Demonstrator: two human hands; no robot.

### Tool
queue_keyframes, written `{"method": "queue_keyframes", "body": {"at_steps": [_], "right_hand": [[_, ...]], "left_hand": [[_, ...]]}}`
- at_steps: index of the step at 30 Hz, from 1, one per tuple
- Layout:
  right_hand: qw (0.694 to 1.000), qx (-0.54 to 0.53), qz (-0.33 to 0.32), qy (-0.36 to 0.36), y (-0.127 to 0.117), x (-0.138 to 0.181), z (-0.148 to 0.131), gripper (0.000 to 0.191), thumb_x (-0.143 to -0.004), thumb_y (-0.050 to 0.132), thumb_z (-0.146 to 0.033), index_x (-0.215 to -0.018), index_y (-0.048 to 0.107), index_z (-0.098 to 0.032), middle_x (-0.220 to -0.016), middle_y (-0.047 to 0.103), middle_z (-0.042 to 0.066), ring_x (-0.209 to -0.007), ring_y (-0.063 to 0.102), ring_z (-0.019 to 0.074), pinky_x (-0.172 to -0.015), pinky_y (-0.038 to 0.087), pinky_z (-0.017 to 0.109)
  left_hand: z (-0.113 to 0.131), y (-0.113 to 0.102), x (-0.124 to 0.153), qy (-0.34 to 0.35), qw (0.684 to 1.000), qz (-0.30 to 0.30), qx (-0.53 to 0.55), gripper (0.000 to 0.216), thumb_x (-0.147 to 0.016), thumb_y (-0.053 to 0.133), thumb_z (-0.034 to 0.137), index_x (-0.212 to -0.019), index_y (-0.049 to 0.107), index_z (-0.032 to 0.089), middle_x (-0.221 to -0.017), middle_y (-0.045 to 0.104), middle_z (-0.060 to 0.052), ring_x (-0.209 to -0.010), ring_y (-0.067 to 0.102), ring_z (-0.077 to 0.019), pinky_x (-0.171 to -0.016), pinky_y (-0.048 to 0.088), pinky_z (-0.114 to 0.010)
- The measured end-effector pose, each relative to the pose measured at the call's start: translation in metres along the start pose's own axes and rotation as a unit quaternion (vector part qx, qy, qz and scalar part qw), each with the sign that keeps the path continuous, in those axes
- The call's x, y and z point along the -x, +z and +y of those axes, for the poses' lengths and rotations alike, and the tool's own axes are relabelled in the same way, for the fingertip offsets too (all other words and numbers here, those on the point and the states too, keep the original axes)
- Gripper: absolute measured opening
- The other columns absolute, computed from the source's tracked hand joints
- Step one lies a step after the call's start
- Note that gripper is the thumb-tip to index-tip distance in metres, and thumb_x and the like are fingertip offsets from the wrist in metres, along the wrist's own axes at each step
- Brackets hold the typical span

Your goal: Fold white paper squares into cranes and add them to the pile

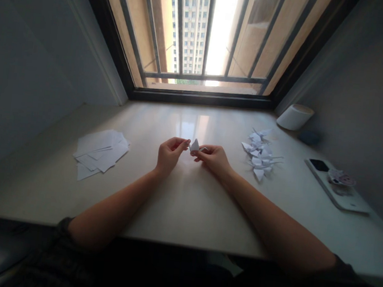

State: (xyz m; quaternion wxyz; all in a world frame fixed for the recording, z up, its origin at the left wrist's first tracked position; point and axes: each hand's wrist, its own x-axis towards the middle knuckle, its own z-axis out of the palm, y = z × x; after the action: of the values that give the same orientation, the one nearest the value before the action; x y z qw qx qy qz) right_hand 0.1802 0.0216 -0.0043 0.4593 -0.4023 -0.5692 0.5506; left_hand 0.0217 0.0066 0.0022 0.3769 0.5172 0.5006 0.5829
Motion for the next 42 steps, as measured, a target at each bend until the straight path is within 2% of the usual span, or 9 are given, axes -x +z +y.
{"method": "queue_keyframes", "body": {"at_steps": [7, 13, 15, 23, 27, 33, 42], "right_hand": [[0.998, 0.054, 0.007, -0.016, -0.001, -0.002, 0.007, 0.035, -0.061, 0.077, -0.051, -0.073, 0.074, -0.019, -0.066, 0.072, 0.006, -0.057, 0.066, 0.019, -0.053, 0.05, 0.029], [1.0, 0.005, 0.008, -0.026, 0.0, -0.002, 0.005, 0.035, -0.059, 0.078, -0.051, -0.07, 0.073, -0.018, -0.068, 0.072, 0.006, -0.058, 0.064, 0.0169, -0.059, 0.054, 0.032], [1.0, -0.009, 0.008, -0.019, 0.001, -0.002, 0.002, 0.035, -0.058, 0.079, -0.05, -0.07, 0.073, -0.018, -0.067, 0.071, 0.006, -0.057, 0.063, 0.0161, -0.059, 0.054, 0.031], [1.0, -0.015, -0.001, -0.005, 0.001, -0.001, 0.003, 0.034, -0.059, 0.079, -0.048, -0.071, 0.073, -0.017, -0.066, 0.071, 0.005, -0.056, 0.062, 0.0149, -0.058, 0.053, 0.03], [1.0, -0.015, -0.002, -0.009, 0.001, -0.001, 0.003, 0.033, -0.06, 0.078, -0.048, -0.071, 0.073, -0.018, -0.066, 0.071, 0.005, -0.057, 0.062, 0.0153, -0.058, 0.053, 0.03], [0.999, -0.027, 0.009, -0.014, 0.003, 0.0, -0.002, 0.034, -0.057, 0.08, -0.049, -0.071, 0.073, -0.018, -0.065, 0.07, 0.005, -0.058, 0.062, 0.0156, -0.06, 0.055, 0.031], [0.999, -0.037, 0.026, -0.025, 0.005, 0.001, -0.005, 0.033, -0.058, 0.08, -0.047, -0.071, 0.073, -0.017, -0.065, 0.07, 0.005, -0.059, 0.063, 0.0158, -0.058, 0.055, 0.03]], "left_hand": [[-0.002, -0.002, 0.001, 0.016, 0.999, 0.008, -0.031, 0.03, -0.073, 0.069, 0.047, -0.075, 0.068, 0.017, -0.071, 0.069, -0.003, -0.067, 0.064, -0.0142, -0.064, 0.048, -0.025], [-0.005, -0.003, -0.004, 0.049, 0.997, -0.038, -0.047, 0.028, -0.074, 0.069, 0.041, -0.092, 0.073, 0.02, -0.094, 0.073, -0.006, -0.082, 0.065, -0.017, -0.072, 0.049, -0.027], [-0.005, -0.003, -0.004, 0.055, 0.996, -0.042, -0.058, 0.027, -0.074, 0.07, 0.04, -0.092, 0.074, 0.021, -0.097, 0.073, -0.007, -0.084, 0.066, -0.0179, -0.072, 0.049, -0.028], [-0.007, -0.004, -0.004, 0.046, 0.997, -0.047, -0.051, 0.022, -0.073, 0.07, 0.038, -0.082, 0.074, 0.019, -0.087, 0.074, -0.006, -0.084, 0.067, -0.0196, -0.077, 0.051, -0.032], [-0.011, -0.002, -0.003, 0.036, 0.999, -0.027, -0.007, 0.021, -0.071, 0.072, 0.036, -0.081, 0.074, 0.018, -0.086, 0.074, -0.006, -0.081, 0.067, -0.0185, -0.08, 0.052, -0.033], [-0.006, 0.002, 0.0, 0.001, 1.0, 0.012, 0.007, 0.021, -0.071, 0.07, 0.036, -0.078, 0.073, 0.017, -0.081, 0.073, -0.006, -0.076, 0.066, -0.0168, -0.074, 0.051, -0.031], [-0.005, 0.002, 0.0, -0.023, 0.999, 0.029, -0.003, 0.025, -0.07, 0.071, 0.041, -0.077, 0.071, 0.017, -0.074, 0.071, -0.004, -0.071, 0.065, -0.0155, -0.066, 0.048, -0.027]]}}
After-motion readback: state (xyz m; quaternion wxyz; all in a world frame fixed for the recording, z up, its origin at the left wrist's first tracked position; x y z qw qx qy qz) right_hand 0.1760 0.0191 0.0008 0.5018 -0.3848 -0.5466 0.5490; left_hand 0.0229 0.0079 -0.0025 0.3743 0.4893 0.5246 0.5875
